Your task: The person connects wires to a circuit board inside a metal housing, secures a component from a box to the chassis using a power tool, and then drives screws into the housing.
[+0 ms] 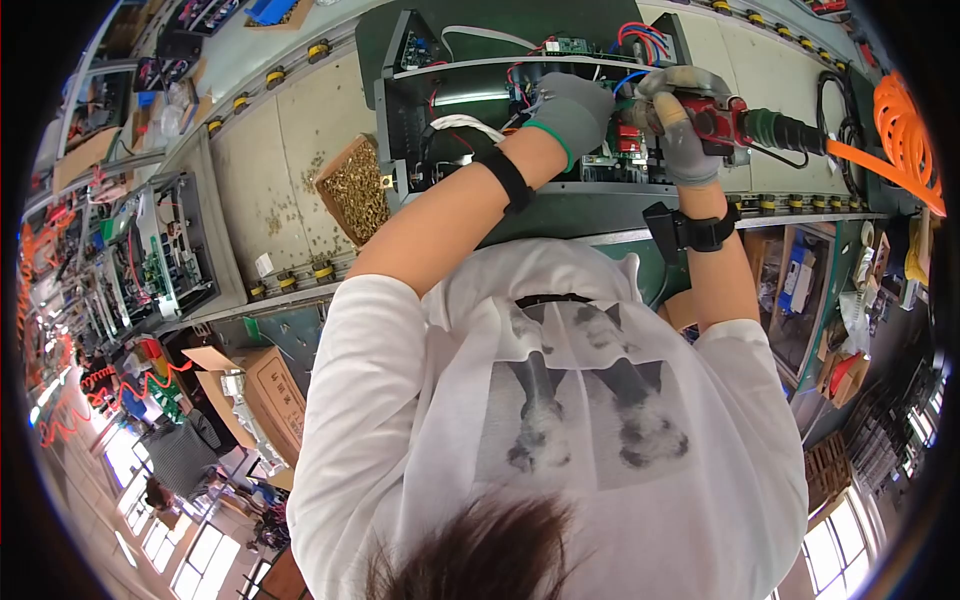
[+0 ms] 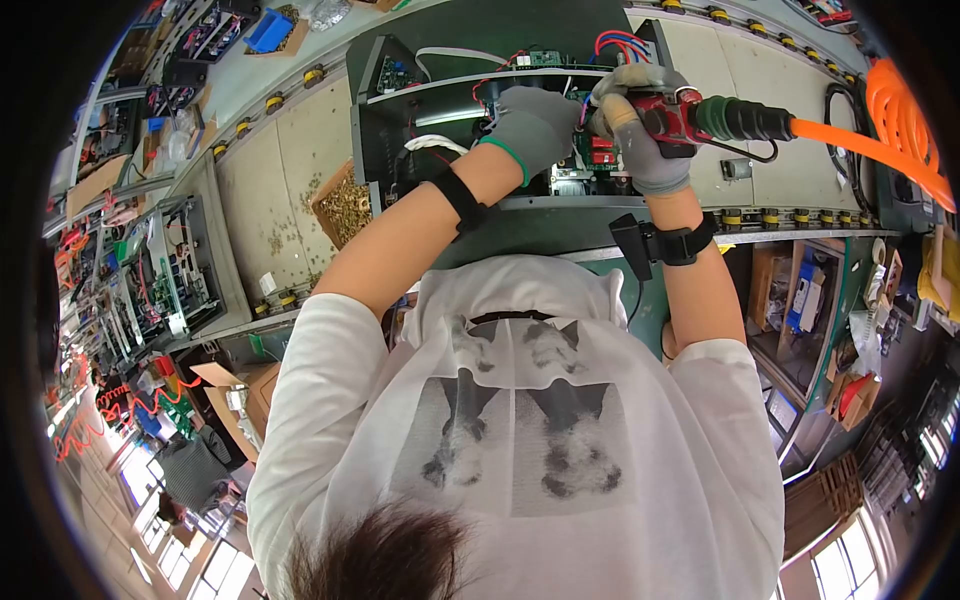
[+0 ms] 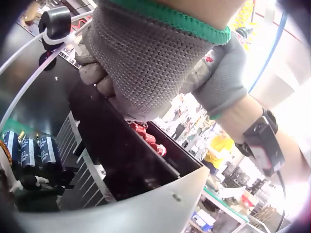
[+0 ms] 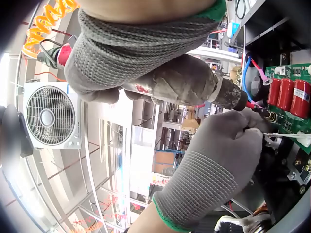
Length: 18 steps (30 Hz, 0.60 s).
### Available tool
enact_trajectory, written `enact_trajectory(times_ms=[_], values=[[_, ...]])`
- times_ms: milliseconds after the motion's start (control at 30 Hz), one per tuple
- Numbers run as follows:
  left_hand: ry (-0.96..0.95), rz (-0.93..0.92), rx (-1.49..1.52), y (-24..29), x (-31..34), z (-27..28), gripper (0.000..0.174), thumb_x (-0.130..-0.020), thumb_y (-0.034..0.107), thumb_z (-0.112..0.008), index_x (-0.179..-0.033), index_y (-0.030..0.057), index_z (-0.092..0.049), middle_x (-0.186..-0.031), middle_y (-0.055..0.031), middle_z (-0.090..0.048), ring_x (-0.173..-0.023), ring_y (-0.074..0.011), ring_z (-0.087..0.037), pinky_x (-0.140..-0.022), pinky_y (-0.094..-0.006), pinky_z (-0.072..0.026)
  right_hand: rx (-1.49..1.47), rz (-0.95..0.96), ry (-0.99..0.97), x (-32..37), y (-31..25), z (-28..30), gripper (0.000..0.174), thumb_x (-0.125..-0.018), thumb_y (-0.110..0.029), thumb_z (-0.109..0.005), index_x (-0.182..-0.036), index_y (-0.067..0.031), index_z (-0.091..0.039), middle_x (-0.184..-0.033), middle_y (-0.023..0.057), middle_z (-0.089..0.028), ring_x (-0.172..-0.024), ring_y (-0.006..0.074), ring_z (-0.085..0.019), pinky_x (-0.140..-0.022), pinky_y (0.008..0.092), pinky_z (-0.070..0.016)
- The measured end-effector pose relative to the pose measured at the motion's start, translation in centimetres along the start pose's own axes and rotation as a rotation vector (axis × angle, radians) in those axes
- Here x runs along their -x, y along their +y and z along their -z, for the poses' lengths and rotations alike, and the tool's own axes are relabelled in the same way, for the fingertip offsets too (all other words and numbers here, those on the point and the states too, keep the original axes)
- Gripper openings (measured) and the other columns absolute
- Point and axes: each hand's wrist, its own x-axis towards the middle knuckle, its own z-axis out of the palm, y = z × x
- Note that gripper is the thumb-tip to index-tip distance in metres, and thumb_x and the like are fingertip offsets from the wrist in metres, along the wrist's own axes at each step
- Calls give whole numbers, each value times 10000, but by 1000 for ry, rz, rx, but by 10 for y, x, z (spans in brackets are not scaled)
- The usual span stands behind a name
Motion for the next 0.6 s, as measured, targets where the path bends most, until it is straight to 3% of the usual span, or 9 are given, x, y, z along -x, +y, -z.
enact_trajectory(times_ms=[67, 133, 433, 567, 600], values=[[29, -26, 2, 0, -2, 4, 216, -792, 221, -573, -923, 115, -708, -854, -86, -691, -836, -259, -674, -664, -382, -515, 58, 59, -21, -1, 2, 2, 185, -817, 37, -559, -986, -32, -525, -871, 128, -598, -620, 127, -524, -535, 275, -461], [-20, 141, 246, -2, -10, 11, 279, -827, 296, -534, -950, 112, -704, -883, -95, -690, -853, -252, -672, -681, -386, -516, 24, 42, -20, 0, 4, 4, 189, -819, 38, -555, -992, -28, -520, -872, 131, -596, -625, 130, -527, -540, 276, -465], [49, 281, 339, 1, -21, 10, 459, -824, 492, -521, -977, 96, -695, -915, -107, -685, -864, -250, -668, -717, -369, -522, 57, 28, -22, 4, 4, 3, 215, -818, 40, -556, -1017, -19, -500, -875, 142, -585, -649, 142, -538, -560, 285, -481], [34, 307, 447, -5, -21, 10, 490, -785, 524, -562, -971, 91, -696, -905, -107, -687, -863, -247, -669, -727, -357, -523, -1, 24, -37, 4, 1, 1, 215, -819, 42, -550, -1020, -12, -496, -894, 143, -584, -666, 149, -546, -575, 285, -487], [45, 314, 471, -4, -19, 12, 446, -762, 468, -569, -944, 82, -697, -909, -132, -681, -862, -270, -664, -737, -362, -521, 0, 23, -40, 4, 2, 2, 215, -819, 42, -550, -1020, -12, -496, -894, 143, -584, -666, 149, -546, -575, 285, -487]])
